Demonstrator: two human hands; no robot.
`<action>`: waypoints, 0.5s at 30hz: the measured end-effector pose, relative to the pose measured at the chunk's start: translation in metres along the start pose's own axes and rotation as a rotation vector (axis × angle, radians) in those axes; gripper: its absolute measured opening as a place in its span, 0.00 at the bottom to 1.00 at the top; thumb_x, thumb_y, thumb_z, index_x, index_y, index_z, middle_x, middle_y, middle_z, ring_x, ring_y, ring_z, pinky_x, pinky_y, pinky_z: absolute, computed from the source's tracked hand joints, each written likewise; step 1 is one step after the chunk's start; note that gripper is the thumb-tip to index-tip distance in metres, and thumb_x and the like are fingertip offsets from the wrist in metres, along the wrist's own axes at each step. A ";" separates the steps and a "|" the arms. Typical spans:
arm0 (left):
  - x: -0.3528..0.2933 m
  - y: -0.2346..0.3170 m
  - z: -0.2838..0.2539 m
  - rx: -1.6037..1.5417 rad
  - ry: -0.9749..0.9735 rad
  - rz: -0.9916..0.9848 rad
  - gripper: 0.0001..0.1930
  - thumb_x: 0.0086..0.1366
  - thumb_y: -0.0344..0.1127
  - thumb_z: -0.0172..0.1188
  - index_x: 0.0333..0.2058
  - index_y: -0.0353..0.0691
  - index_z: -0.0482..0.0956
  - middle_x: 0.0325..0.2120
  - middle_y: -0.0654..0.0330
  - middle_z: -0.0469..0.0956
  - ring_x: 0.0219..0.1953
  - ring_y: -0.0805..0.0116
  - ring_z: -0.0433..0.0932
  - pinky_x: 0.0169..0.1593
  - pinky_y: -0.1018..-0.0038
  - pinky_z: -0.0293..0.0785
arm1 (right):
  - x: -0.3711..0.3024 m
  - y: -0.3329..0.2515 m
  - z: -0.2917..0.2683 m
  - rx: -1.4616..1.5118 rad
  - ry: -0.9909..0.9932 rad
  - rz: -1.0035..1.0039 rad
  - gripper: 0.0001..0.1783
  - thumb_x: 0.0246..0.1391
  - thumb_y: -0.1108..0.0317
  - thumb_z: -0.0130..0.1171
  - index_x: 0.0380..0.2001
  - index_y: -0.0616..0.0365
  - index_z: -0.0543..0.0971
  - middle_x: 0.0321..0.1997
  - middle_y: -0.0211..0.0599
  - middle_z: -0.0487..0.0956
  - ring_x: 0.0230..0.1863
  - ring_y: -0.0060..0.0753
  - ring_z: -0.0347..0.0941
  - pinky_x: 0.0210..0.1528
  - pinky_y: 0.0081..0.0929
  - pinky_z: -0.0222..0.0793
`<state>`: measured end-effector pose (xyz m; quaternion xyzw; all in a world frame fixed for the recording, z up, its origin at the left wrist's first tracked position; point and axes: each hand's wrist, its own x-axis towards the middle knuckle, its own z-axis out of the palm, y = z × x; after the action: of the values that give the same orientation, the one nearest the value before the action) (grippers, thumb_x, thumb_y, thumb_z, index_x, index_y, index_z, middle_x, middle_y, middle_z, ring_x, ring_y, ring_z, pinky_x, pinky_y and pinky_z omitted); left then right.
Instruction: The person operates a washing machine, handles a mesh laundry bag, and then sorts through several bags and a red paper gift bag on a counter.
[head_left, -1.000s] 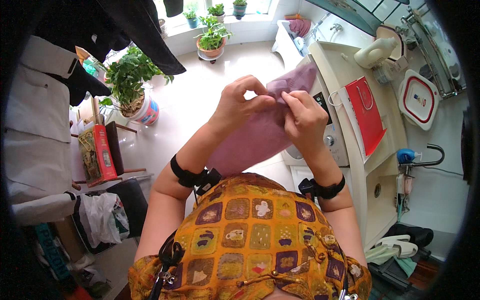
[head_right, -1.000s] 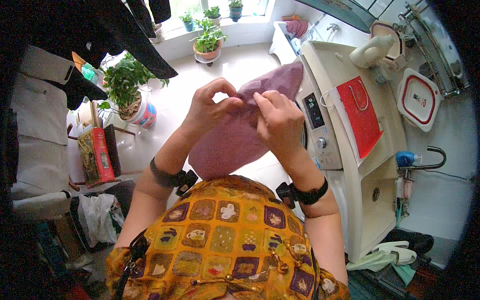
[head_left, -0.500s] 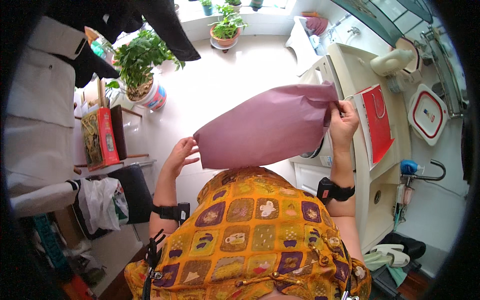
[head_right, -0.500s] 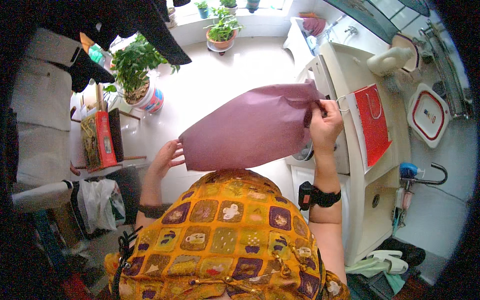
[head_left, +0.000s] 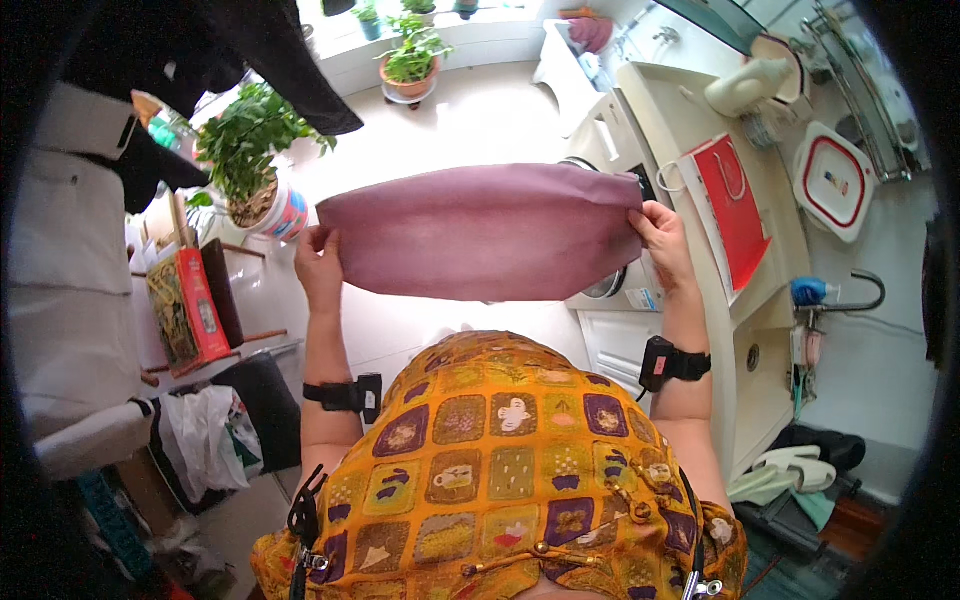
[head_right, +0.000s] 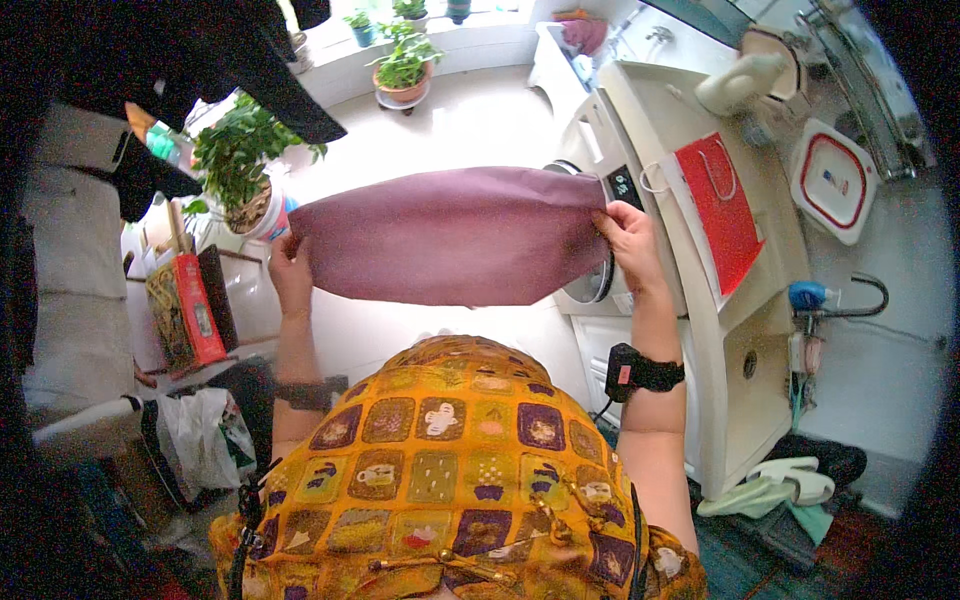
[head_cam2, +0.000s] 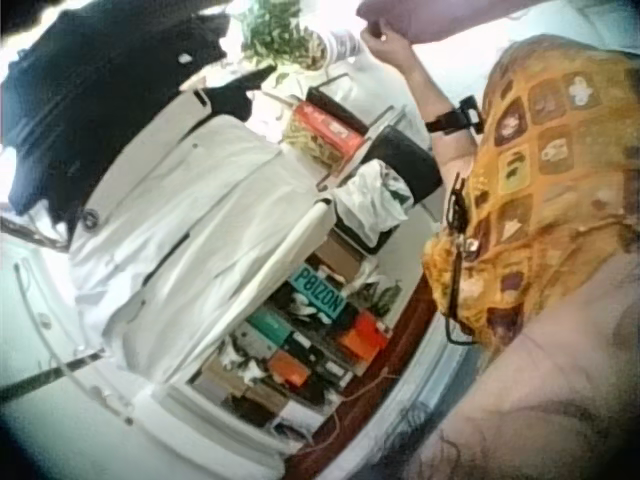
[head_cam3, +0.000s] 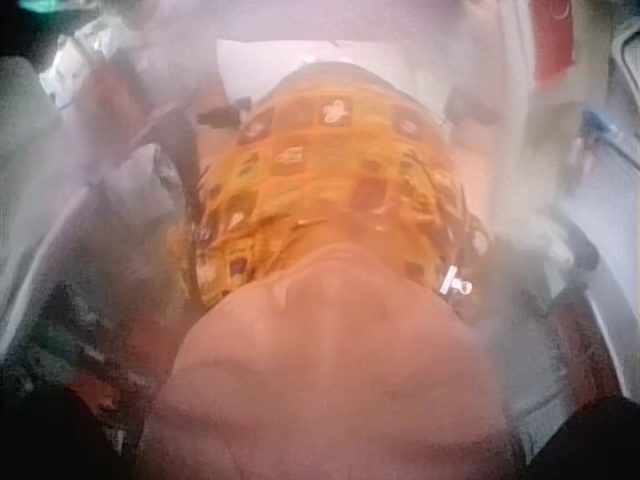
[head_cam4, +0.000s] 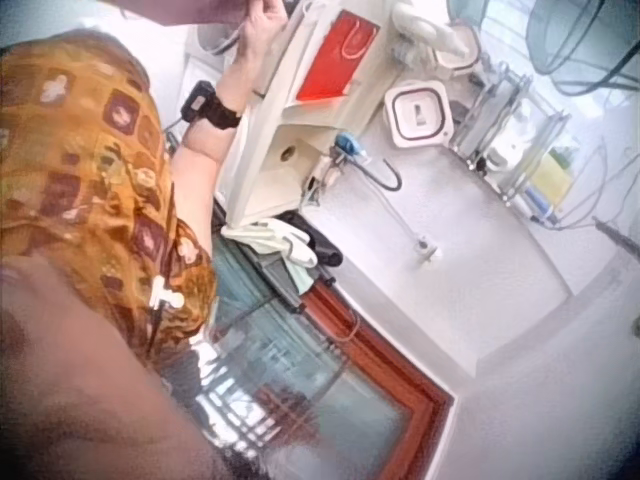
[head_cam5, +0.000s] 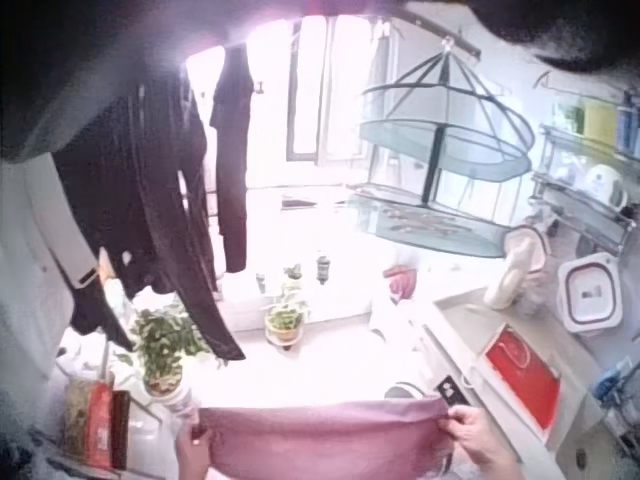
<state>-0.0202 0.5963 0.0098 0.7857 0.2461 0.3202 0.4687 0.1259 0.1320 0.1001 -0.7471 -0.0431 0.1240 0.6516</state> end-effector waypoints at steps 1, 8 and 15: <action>0.005 -0.006 0.002 -0.089 -0.028 -0.182 0.08 0.63 0.33 0.60 0.36 0.34 0.75 0.27 0.62 0.76 0.30 0.74 0.73 0.36 0.75 0.70 | 0.000 0.004 0.005 0.174 0.030 0.048 0.06 0.59 0.69 0.58 0.34 0.60 0.79 0.30 0.25 0.78 0.29 0.15 0.70 0.31 0.15 0.66; 0.008 -0.037 0.003 -0.358 -0.132 -0.334 0.10 0.64 0.36 0.61 0.39 0.37 0.74 0.33 0.65 0.76 0.36 0.76 0.73 0.41 0.78 0.70 | -0.025 0.013 0.006 -0.062 0.075 -0.080 0.04 0.55 0.72 0.61 0.30 0.60 0.77 0.27 0.24 0.76 0.28 0.14 0.69 0.31 0.14 0.64; 0.008 0.024 0.005 -0.725 -0.591 -0.417 0.43 0.60 0.43 0.65 0.65 0.34 0.47 0.49 0.54 0.74 0.50 0.69 0.74 0.54 0.73 0.70 | -0.033 0.038 -0.008 -0.129 0.308 -0.069 0.08 0.54 0.70 0.62 0.35 0.61 0.77 0.31 0.27 0.77 0.33 0.17 0.69 0.38 0.18 0.66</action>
<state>-0.0091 0.5881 0.0315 0.5638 0.1277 0.0485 0.8146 0.0924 0.1114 0.0683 -0.7957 0.0237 -0.0176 0.6050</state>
